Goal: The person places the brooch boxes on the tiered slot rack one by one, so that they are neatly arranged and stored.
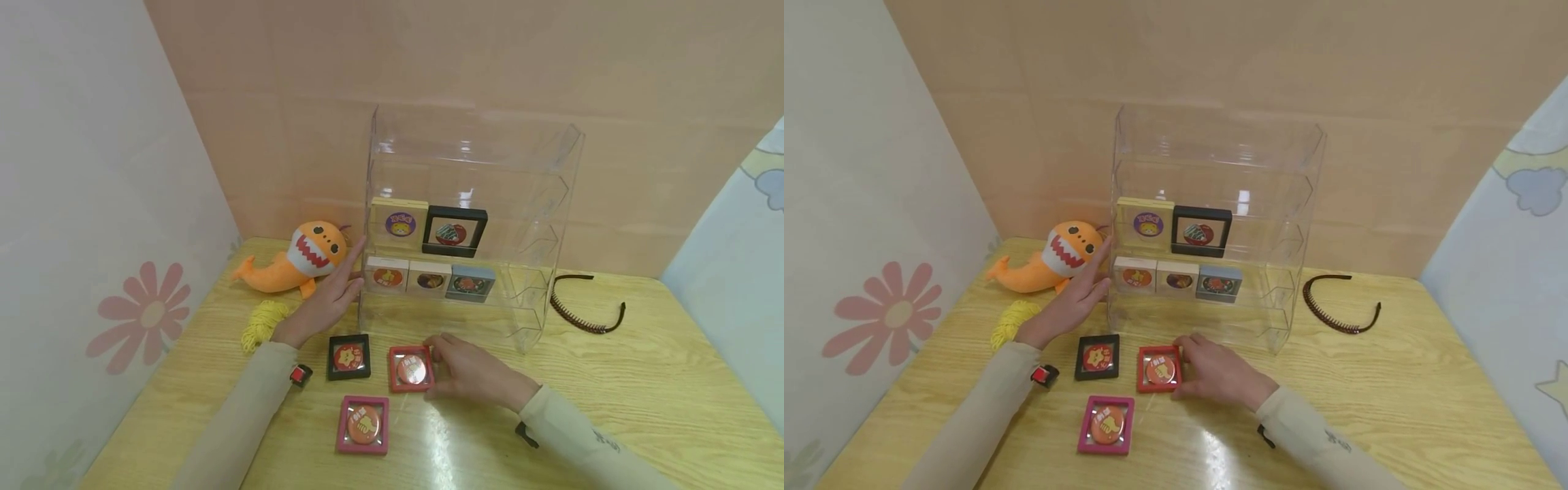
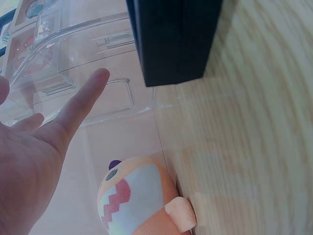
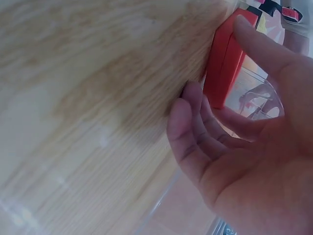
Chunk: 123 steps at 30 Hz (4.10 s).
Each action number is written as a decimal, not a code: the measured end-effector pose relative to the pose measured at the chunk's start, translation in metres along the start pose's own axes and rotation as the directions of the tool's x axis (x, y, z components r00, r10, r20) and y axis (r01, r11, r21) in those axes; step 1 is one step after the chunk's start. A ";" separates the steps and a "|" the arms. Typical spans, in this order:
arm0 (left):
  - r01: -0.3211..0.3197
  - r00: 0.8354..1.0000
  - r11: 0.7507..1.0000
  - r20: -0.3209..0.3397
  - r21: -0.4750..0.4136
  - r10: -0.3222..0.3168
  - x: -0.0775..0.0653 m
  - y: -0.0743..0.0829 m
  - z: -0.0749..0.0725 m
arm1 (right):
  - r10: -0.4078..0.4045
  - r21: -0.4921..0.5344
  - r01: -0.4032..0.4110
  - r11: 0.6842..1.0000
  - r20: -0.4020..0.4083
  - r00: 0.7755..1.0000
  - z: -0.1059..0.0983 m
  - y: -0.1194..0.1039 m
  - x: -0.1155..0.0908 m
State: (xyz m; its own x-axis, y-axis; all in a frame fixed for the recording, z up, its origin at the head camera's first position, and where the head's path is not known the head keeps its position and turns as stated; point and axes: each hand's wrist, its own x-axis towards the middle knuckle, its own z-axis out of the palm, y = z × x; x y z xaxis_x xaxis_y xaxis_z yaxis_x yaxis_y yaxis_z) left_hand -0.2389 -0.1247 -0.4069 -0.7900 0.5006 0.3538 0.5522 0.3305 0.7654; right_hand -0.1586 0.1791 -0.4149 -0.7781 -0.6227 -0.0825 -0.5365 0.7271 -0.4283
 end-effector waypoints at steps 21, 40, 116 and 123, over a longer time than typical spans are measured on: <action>0.015 1.000 1.000 0.002 -0.015 -0.015 -0.001 0.000 0.001 | -0.069 0.303 0.091 0.949 -0.084 0.994 0.007 -0.003 -0.008; 0.009 1.000 1.000 -0.004 -0.006 -0.009 -0.001 0.000 0.001 | -0.086 0.375 0.103 0.921 -0.060 0.994 0.007 -0.003 -0.017; 0.037 0.999 0.999 0.005 0.016 -0.037 -0.002 0.000 0.001 | -0.049 -0.058 -0.001 0.998 -0.848 0.528 -0.109 0.061 -0.069; 0.041 0.999 0.999 0.012 -0.009 -0.041 -0.002 0.001 0.001 | -0.031 -0.048 -0.018 0.999 -0.847 0.531 -0.113 0.065 -0.065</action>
State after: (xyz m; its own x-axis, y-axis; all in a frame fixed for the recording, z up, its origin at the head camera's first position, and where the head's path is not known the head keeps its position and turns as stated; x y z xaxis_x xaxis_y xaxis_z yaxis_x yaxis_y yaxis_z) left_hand -0.2365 -0.1250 -0.4077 -0.8089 0.4963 0.3153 0.5165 0.3434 0.7844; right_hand -0.1795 0.2999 -0.3361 -0.6728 -0.1083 0.7319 -0.5372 0.7516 -0.3827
